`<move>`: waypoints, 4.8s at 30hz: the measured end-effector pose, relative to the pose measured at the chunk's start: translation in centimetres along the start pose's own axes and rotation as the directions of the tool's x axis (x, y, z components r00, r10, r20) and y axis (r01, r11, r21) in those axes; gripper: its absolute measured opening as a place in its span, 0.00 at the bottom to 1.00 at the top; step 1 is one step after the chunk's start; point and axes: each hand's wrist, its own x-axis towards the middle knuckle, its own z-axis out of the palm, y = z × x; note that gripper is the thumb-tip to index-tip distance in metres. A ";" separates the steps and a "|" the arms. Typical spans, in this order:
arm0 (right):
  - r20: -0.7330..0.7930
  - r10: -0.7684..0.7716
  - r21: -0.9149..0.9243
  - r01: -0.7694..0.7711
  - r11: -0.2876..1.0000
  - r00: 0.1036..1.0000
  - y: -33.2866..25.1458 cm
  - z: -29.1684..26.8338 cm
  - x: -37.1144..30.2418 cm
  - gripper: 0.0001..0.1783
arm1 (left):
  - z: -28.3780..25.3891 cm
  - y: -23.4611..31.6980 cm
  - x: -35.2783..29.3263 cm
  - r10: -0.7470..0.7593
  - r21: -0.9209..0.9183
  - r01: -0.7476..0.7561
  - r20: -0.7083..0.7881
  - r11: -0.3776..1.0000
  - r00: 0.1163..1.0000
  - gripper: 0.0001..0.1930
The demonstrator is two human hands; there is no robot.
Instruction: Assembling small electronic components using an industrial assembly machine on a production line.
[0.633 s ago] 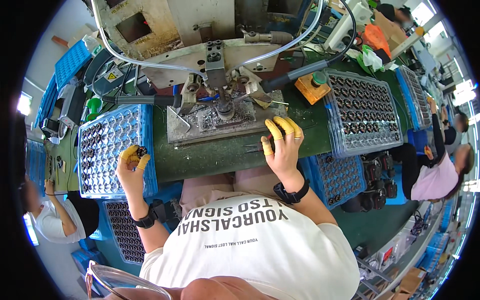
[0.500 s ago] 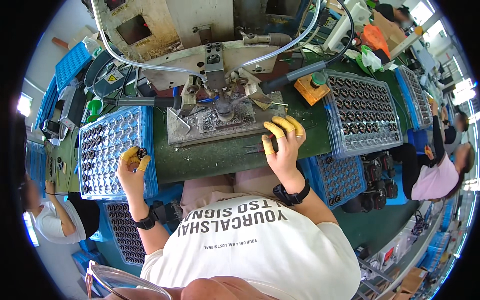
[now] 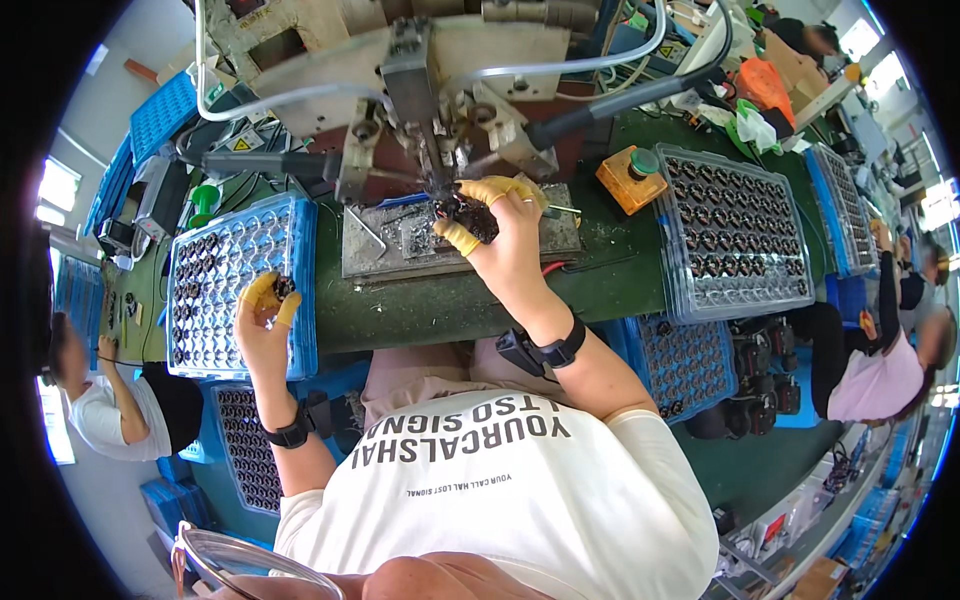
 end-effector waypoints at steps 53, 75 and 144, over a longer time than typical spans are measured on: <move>-0.279 0.260 -0.195 -0.320 0.927 0.924 9.8 -23.5 -3.3 0.22 | -22.9 -14.7 4.8 -0.437 0.874 0.454 -0.346 0.171 0.830 0.26; -0.544 0.668 -0.733 -0.675 -0.084 0.508 17.5 -37.8 -7.7 0.21 | -21.9 -16.1 2.9 -0.178 0.206 0.243 -0.290 0.948 0.940 0.23; 0.001 0.050 0.038 -0.050 0.998 0.999 -0.9 -2.1 0.5 0.23 | 2.5 1.5 -0.2 0.099 0.214 -0.119 0.103 0.970 0.990 0.21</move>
